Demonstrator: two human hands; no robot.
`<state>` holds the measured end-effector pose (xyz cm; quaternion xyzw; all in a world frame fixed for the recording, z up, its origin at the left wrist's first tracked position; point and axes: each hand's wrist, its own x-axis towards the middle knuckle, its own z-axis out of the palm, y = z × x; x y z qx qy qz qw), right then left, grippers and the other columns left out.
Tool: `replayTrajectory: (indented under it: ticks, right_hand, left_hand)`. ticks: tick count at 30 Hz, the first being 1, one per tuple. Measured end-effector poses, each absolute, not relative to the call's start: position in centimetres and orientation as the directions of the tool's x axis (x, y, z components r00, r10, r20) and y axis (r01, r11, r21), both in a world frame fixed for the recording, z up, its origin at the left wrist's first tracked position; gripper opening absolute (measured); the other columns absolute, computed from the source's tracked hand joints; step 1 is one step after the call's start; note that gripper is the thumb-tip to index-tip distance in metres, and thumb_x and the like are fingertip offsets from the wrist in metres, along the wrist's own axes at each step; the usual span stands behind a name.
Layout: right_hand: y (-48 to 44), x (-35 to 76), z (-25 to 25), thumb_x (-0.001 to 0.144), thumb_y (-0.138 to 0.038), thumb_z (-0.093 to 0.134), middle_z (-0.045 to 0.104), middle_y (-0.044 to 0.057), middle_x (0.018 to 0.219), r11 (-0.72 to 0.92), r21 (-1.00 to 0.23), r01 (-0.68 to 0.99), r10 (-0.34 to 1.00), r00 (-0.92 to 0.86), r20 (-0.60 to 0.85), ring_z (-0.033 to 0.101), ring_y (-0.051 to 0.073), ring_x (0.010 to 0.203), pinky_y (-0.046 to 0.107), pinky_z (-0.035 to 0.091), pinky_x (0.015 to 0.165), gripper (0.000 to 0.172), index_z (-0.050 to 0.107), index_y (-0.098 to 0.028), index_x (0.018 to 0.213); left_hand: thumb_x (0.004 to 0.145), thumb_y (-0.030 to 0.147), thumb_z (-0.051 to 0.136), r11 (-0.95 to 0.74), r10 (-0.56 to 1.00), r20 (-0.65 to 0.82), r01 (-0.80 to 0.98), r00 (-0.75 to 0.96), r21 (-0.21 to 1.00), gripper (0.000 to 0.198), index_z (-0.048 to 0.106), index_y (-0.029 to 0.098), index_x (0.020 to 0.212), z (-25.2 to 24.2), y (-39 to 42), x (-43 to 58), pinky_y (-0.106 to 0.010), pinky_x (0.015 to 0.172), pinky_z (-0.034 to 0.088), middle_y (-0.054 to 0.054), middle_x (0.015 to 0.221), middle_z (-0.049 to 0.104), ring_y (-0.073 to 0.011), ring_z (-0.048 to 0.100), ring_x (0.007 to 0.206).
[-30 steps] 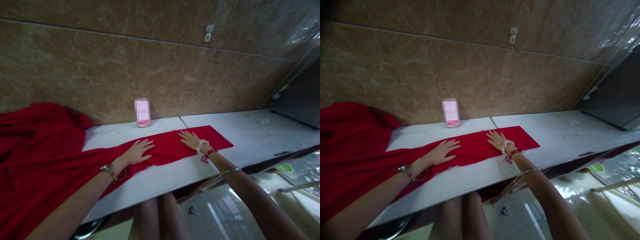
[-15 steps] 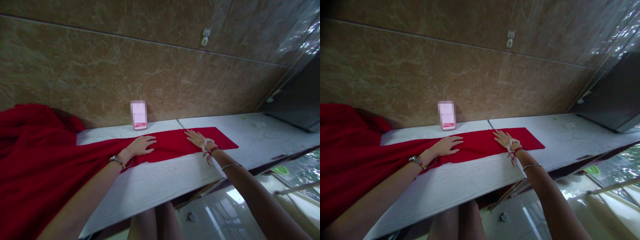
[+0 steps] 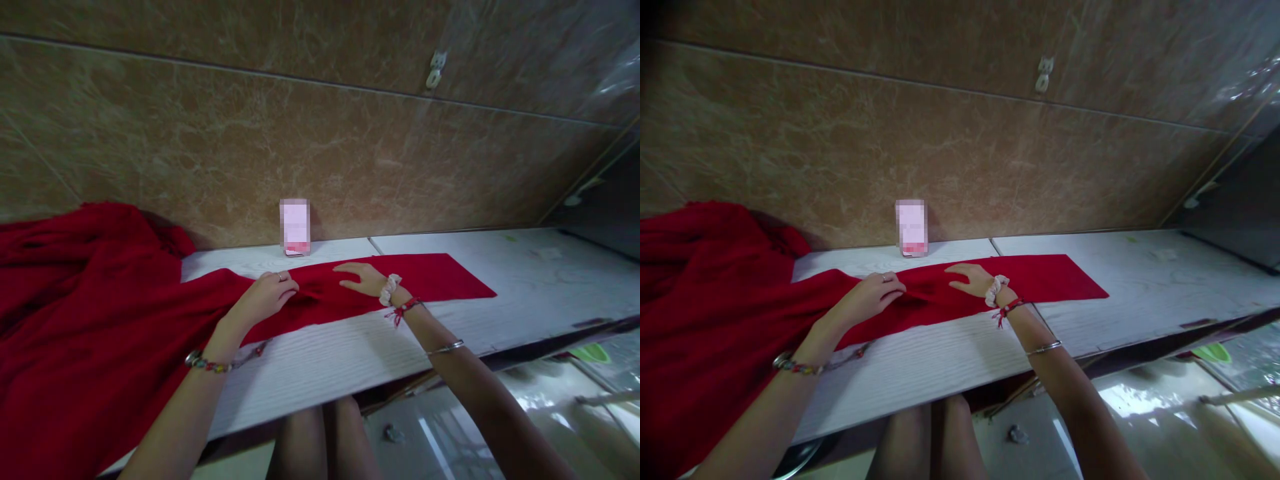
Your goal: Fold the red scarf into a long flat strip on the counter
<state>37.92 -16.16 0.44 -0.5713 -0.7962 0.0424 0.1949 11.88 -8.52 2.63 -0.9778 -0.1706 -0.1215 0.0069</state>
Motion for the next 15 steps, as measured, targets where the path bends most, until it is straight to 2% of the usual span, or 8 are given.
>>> replayTrajectory:
  ticks: [3, 8, 10, 12, 15]
  right_hand:
    - [-16.0, 36.0, 0.6, 0.081, -0.037, 0.048, 0.058, 0.005, 0.115, 0.433, -0.366, 0.824, 0.894, -0.341, 0.289, 0.052, 0.017, 0.108, 0.035, 0.04, 0.094, 0.037, 0.054, -0.02, 0.114]
    - [-15.9, 35.7, -1.0, 0.083, -0.035, 0.045, 0.056, 0.008, 0.118, 0.47, -0.359, 0.806, 0.882, -0.421, 0.212, 0.049, 0.017, 0.112, 0.036, 0.038, 0.096, 0.035, 0.056, -0.02, 0.113]
    - [-15.9, 35.8, -1.8, 0.083, -0.035, 0.046, 0.053, 0.009, 0.122, 0.457, -0.341, 0.822, 0.89, -0.417, 0.187, 0.045, 0.018, 0.116, 0.037, 0.036, 0.098, 0.037, 0.054, -0.019, 0.115]
    - [-15.9, 35.8, -2.5, 0.081, -0.034, 0.049, 0.05, 0.009, 0.125, 0.452, -0.32, 0.833, 0.892, -0.415, 0.179, 0.041, 0.019, 0.119, 0.038, 0.034, 0.099, 0.039, 0.053, -0.02, 0.117]
    - [-16.0, 35.7, -3.0, 0.08, -0.035, 0.051, 0.048, 0.008, 0.127, 0.455, -0.306, 0.837, 0.89, -0.417, 0.182, 0.04, 0.019, 0.12, 0.04, 0.033, 0.1, 0.038, 0.053, -0.021, 0.116]
  left_hand:
    - [0.084, 0.015, 0.038, -0.947, 0.321, 0.246, 0.306, 0.915, 0.099, 0.023, 0.061, 0.017, 0.089, 3.3, -9.3, 10.9, -0.025, 0.074, 0.044, -0.005, 0.089, 0.059, -0.0132, 0.055, 0.08]
    - [0.079, 0.015, 0.045, -0.95, 0.278, -0.095, 0.288, 0.956, 0.119, 0.016, 0.06, 0.019, 0.077, 2.9, -10.4, 10.8, -0.024, 0.067, 0.043, -0.002, 0.075, 0.059, -0.0133, 0.054, 0.071]
    - [0.077, 0.014, 0.046, -0.941, 0.3, -0.17, 0.32, 0.939, 0.112, 0.014, 0.059, 0.019, 0.074, 2.7, -10.7, 11.1, -0.024, 0.064, 0.043, -0.001, 0.073, 0.059, -0.0135, 0.054, 0.069]
    - [0.077, 0.015, 0.045, -0.937, 0.314, -0.171, 0.333, 0.934, 0.101, 0.015, 0.059, 0.019, 0.073, 2.7, -10.8, 11.4, -0.023, 0.062, 0.042, -0.001, 0.072, 0.059, -0.0132, 0.054, 0.067]
    - [0.079, 0.021, 0.046, -0.943, 0.308, -0.093, 0.317, 0.947, 0.101, 0.014, 0.059, 0.02, 0.078, 2.6, -10.7, 11.8, -0.024, 0.066, 0.043, -0.002, 0.08, 0.058, -0.0135, 0.054, 0.072]
